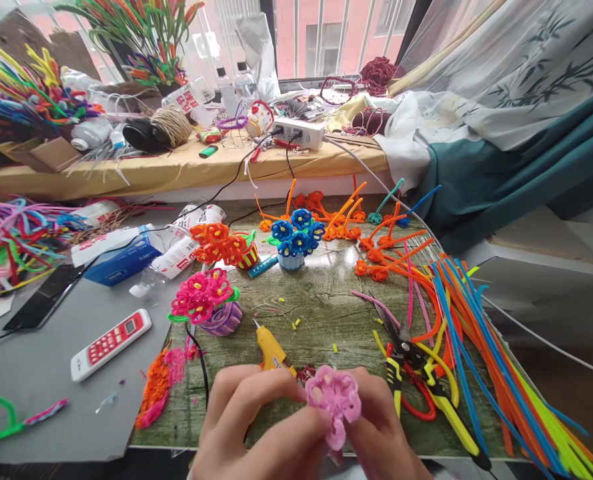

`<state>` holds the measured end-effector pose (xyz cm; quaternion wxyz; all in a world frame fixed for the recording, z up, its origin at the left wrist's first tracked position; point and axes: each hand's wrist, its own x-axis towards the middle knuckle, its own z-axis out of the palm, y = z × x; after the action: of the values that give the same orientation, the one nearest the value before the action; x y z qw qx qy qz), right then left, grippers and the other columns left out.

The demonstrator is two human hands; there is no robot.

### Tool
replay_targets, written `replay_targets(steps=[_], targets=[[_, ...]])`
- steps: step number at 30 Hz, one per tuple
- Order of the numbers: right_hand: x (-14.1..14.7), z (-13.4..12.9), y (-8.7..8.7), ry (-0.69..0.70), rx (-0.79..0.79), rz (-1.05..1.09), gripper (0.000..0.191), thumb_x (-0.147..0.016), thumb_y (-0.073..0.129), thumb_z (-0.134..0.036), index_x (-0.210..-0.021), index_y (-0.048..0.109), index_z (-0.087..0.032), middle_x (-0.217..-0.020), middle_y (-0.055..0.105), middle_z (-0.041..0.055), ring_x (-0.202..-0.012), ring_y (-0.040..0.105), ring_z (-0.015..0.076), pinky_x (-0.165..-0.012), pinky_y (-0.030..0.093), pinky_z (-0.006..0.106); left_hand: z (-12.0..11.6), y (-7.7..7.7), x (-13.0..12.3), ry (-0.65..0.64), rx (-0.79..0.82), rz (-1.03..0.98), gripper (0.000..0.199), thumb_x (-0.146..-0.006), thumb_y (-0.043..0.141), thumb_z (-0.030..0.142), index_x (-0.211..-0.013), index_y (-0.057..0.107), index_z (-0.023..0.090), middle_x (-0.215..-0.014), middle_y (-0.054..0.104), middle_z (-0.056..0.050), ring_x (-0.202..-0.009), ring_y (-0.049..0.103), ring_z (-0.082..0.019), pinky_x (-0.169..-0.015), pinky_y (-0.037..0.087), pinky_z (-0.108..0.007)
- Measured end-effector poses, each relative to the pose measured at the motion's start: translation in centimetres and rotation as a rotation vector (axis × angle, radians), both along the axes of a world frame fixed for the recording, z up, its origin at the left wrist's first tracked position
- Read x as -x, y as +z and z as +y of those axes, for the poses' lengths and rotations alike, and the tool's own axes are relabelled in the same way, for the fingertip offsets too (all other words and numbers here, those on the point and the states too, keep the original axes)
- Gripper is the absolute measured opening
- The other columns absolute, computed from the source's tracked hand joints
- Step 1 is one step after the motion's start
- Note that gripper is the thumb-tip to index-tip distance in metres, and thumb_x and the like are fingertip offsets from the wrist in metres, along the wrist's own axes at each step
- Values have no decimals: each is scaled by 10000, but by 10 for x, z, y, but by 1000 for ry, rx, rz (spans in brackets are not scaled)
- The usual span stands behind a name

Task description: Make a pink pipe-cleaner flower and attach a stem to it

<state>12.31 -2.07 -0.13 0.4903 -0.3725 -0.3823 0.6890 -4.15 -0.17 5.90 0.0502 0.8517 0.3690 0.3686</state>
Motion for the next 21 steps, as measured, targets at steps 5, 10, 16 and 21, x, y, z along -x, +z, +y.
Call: replay_targets(steps=[5, 10, 16, 21], targets=[[13, 4, 9, 56, 182, 121, 528, -802, 673, -650, -596, 638, -165, -434, 423, -53, -371, 334, 54, -399, 284, 187, 2, -5, -6, 56, 360, -288, 217, -836, 662, 39, -942, 631, 226, -902, 609, 2, -838, 550, -150, -770, 472, -261], [4, 4, 17, 52, 82, -127, 544, -871, 575, -578, -505, 545, -176, -470, 474, -16, -434, 426, 102, -451, 349, 229, -2, -11, -8, 61, 772, -528, 82, -911, 646, 207, -844, 611, 238, -860, 609, 13, -824, 594, -164, -797, 452, -295], [-34, 17, 36, -195, -249, -621, 82, -879, 629, -230, -814, 677, -242, -772, 599, -27, -652, 504, 123, -626, 393, 232, 0, -6, -2, 79, 990, -553, 171, -910, 650, 306, -768, 599, 225, -843, 596, 3, -848, 579, -174, -802, 424, -282], [-37, 41, 54, 186, -409, -646, 194, -756, 725, -82, -844, 714, -255, -888, 583, -33, -739, 520, 110, -657, 406, 202, 0, 0, -2, 4, 1028, -533, 120, -914, 652, 286, -810, 619, 239, -876, 627, 17, -880, 589, -169, -863, 416, -290]])
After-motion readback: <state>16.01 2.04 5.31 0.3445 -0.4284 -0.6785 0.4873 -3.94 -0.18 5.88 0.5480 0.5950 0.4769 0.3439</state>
